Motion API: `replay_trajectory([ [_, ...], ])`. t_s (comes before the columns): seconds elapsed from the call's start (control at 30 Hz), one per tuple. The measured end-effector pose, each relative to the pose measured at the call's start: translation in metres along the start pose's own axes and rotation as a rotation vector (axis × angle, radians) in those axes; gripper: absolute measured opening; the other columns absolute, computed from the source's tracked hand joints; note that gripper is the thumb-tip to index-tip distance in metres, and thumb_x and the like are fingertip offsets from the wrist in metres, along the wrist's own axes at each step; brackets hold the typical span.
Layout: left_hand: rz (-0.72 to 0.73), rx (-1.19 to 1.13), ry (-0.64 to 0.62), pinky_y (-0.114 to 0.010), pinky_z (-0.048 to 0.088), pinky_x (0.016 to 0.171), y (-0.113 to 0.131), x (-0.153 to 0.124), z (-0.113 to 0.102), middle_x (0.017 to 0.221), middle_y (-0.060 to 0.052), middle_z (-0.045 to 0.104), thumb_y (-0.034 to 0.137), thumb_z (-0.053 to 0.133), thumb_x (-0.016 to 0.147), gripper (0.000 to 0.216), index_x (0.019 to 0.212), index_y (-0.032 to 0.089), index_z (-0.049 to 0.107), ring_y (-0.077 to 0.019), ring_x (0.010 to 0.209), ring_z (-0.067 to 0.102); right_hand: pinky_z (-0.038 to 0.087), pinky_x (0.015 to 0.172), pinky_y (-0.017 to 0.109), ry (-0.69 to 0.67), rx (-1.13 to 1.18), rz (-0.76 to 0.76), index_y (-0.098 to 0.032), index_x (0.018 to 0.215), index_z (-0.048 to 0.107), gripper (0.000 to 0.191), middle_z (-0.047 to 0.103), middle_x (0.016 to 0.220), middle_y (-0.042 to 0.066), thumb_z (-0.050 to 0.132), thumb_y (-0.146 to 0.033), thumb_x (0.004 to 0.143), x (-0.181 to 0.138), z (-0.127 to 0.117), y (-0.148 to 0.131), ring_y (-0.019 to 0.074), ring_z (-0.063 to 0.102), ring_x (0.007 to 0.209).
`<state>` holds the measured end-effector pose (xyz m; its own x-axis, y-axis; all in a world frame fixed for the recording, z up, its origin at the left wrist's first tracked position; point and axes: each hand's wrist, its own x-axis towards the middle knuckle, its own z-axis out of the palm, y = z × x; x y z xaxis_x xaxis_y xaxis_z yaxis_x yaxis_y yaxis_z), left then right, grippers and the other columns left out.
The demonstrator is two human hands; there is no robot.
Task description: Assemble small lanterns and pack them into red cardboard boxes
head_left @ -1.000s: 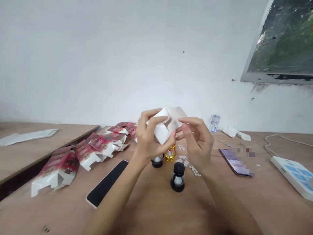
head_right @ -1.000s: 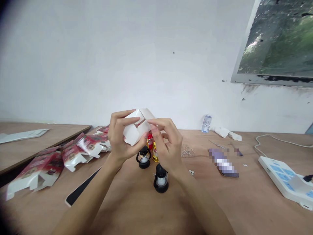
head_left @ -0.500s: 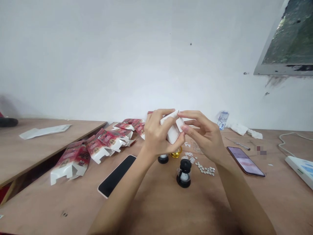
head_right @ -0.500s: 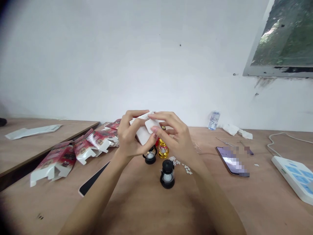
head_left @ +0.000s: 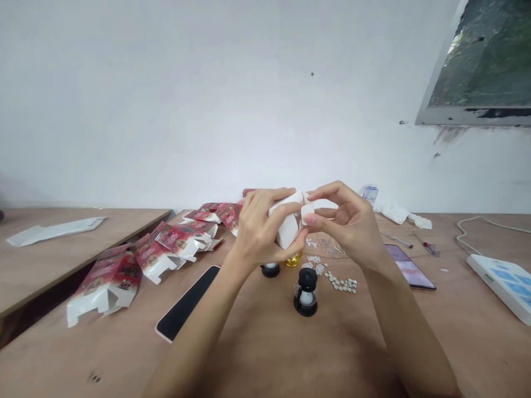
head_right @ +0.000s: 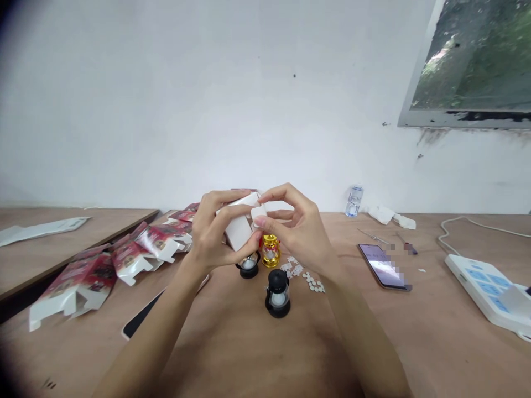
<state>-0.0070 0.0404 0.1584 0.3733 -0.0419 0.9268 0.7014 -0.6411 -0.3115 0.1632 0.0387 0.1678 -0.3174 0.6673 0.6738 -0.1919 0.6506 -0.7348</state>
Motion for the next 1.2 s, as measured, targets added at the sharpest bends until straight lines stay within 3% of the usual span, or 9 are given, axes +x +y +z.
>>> replay_trajectory([
  [0.2,-0.001,-0.053,0.004,-0.039,0.049,0.076,-0.002,0.0,0.001,0.104,-0.01,0.064,0.031,0.069,0.069,0.047,0.107,0.022,0.043,-0.0231,0.095,0.062,0.058,0.06,0.026,0.048,-0.023,0.023,-0.023,0.088,0.058,0.025,0.06,0.1,-0.001,0.073,-0.03,0.07,0.001,0.002,0.002,0.0136,0.066,0.076],
  [0.47,0.07,-0.05,0.028,-0.037,0.05,0.072,-0.002,0.003,0.002,0.101,-0.009,0.065,0.029,0.07,0.07,0.046,0.106,0.022,0.043,-0.0217,0.09,0.064,0.056,0.056,0.027,0.078,-0.094,0.064,-0.024,0.087,0.058,0.025,0.061,0.099,0.0,0.073,-0.031,0.069,0.003,0.006,0.006,0.0126,0.063,0.071],
  [0.6,0.1,-0.084,0.041,-0.038,0.051,0.073,-0.003,0.002,0.002,0.099,-0.009,0.065,0.028,0.072,0.068,0.048,0.106,0.021,0.044,-0.0222,0.09,0.064,0.056,0.058,0.028,0.065,-0.102,0.074,-0.026,0.094,0.057,0.035,0.06,0.102,0.001,0.076,-0.033,0.065,0.004,0.004,0.004,0.0128,0.06,0.072],
  [0.73,0.156,-0.165,0.112,-0.039,0.053,0.075,-0.004,-0.001,0.005,0.102,-0.008,0.063,0.034,0.074,0.065,0.052,0.106,0.023,0.045,-0.0228,0.094,0.063,0.055,0.074,0.034,-0.106,-0.056,0.094,-0.032,0.115,0.052,0.058,0.057,0.112,0.002,0.079,-0.031,0.063,0.008,-0.003,0.007,0.0167,0.058,0.09],
  [0.87,0.182,-0.279,0.168,-0.039,0.053,0.075,-0.001,-0.002,0.005,0.101,-0.005,0.063,0.049,0.072,0.064,0.053,0.105,0.026,0.046,-0.0214,0.092,0.063,0.053,0.084,0.035,-0.309,0.086,0.04,-0.032,0.112,0.054,0.054,0.055,0.115,0.001,0.078,-0.032,0.064,0.012,-0.004,0.019,0.0191,0.055,0.105],
  [0.97,0.031,-0.286,0.119,-0.046,0.048,0.086,0.002,0.0,-0.001,0.102,-0.004,0.062,0.06,0.055,0.074,0.046,0.105,0.028,0.047,-0.024,0.101,0.059,0.053,0.085,0.037,-0.211,0.006,-0.074,-0.033,0.109,0.053,0.051,0.053,0.119,0.0,0.078,-0.034,0.064,0.012,0.003,0.028,0.0211,0.053,0.111],
  [1.07,-0.31,-0.156,0.098,-0.052,0.037,0.099,0.002,0.004,-0.01,0.115,-0.007,0.056,0.055,0.05,0.08,0.04,0.108,0.026,0.048,-0.0277,0.117,0.047,0.051,0.092,0.044,-0.031,-0.327,-0.272,-0.033,0.109,0.055,0.038,0.039,0.135,0.003,0.07,-0.031,0.074,0.011,0.013,0.037,0.0252,0.037,0.129],
  [1.13,-0.51,-0.122,0.078,-0.05,0.04,0.096,-0.003,0.006,-0.015,0.123,-0.009,0.05,0.048,0.055,0.08,0.042,0.115,0.025,0.045,-0.0279,0.118,0.046,0.045,0.1,0.049,0.006,-0.611,-0.42,-0.033,0.109,0.057,0.029,0.033,0.141,0.003,0.061,-0.025,0.082,0.011,0.019,0.045,0.0259,0.025,0.136],
  [1.2,-0.608,-0.188,0.019,-0.044,0.048,0.087,-0.011,0.007,-0.019,0.124,-0.01,0.049,0.043,0.059,0.08,0.05,0.123,0.027,0.039,-0.026,0.111,0.051,0.037,0.107,0.052,-0.047,-0.818,-0.56,-0.033,0.11,0.057,0.028,0.033,0.141,0.004,0.055,-0.02,0.086,0.011,0.024,0.051,0.0253,0.02,0.138],
])
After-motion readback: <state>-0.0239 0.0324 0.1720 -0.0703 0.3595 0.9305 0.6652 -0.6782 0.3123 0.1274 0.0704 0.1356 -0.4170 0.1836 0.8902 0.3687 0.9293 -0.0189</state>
